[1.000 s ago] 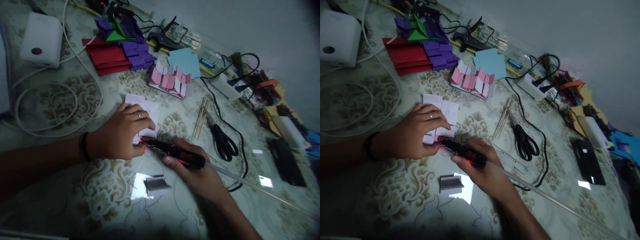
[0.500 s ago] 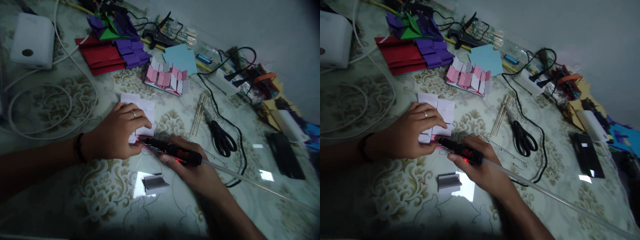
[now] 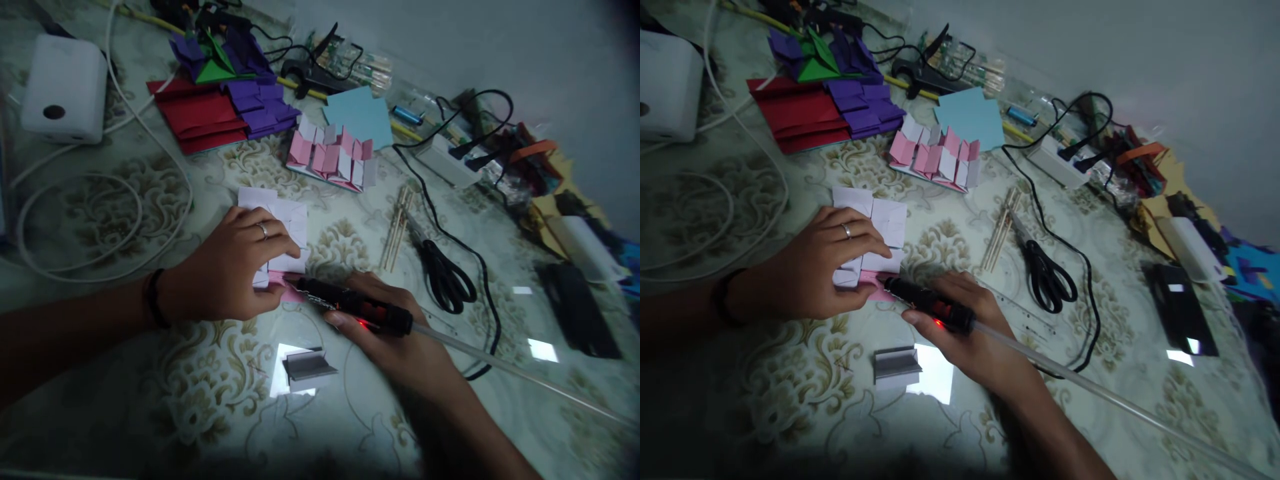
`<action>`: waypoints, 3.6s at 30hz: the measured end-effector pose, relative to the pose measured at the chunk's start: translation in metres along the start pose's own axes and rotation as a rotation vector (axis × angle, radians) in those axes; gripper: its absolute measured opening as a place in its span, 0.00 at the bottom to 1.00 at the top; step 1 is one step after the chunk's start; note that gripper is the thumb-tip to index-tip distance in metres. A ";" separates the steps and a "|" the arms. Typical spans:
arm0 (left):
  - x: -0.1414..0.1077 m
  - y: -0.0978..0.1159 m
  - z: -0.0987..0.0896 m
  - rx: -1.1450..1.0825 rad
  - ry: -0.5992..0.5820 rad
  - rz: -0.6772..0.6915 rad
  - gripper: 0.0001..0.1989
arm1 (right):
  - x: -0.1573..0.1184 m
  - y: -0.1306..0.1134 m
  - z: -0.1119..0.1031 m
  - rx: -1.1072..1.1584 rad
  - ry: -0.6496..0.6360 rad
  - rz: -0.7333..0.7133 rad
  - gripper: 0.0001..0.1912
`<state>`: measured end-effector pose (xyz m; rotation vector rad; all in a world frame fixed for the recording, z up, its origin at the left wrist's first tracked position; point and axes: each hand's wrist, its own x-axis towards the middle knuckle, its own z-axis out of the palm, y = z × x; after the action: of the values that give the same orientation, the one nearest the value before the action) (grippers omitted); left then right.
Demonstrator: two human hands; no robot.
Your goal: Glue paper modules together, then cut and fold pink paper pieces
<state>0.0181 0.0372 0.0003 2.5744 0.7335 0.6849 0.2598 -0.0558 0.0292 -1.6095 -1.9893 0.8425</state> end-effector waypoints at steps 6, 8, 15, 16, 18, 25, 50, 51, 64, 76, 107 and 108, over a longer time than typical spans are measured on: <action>0.000 0.001 -0.001 0.015 -0.001 0.002 0.14 | -0.003 0.005 -0.005 0.012 0.010 -0.025 0.15; 0.000 0.001 -0.001 0.009 -0.001 0.002 0.14 | -0.004 0.007 -0.008 0.014 0.024 -0.028 0.15; 0.000 0.001 -0.002 0.013 -0.012 -0.002 0.14 | -0.004 0.011 -0.017 0.014 -0.025 -0.025 0.14; 0.000 0.001 -0.002 0.014 -0.013 -0.001 0.14 | -0.004 0.011 -0.018 0.011 -0.023 -0.023 0.15; 0.000 0.001 -0.002 0.012 -0.014 0.000 0.14 | -0.003 0.011 -0.020 0.005 -0.019 -0.024 0.18; 0.000 0.001 -0.002 0.009 -0.010 0.002 0.14 | -0.005 0.013 -0.025 -0.012 -0.033 -0.014 0.18; 0.001 0.003 -0.009 -0.128 -0.038 -0.027 0.16 | -0.010 0.011 -0.020 -0.034 -0.067 -0.088 0.17; 0.001 0.003 -0.010 -0.142 -0.039 -0.030 0.17 | -0.009 0.010 -0.020 -0.025 -0.069 -0.085 0.18; 0.000 0.000 -0.012 -0.200 -0.045 -0.052 0.17 | -0.005 0.000 -0.013 0.008 -0.120 -0.063 0.20; 0.000 0.000 -0.012 -0.215 -0.044 -0.059 0.15 | 0.001 -0.006 -0.006 0.008 -0.134 -0.082 0.24; 0.001 0.001 -0.012 -0.231 -0.034 -0.105 0.14 | 0.004 -0.006 -0.005 0.037 -0.048 -0.030 0.21; 0.001 0.001 -0.012 -0.229 -0.031 -0.105 0.14 | 0.003 -0.006 -0.006 0.061 -0.046 -0.021 0.22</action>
<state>0.0127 0.0397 0.0109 2.3168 0.7293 0.6542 0.2585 -0.0527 0.0376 -1.5460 -1.9884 0.9318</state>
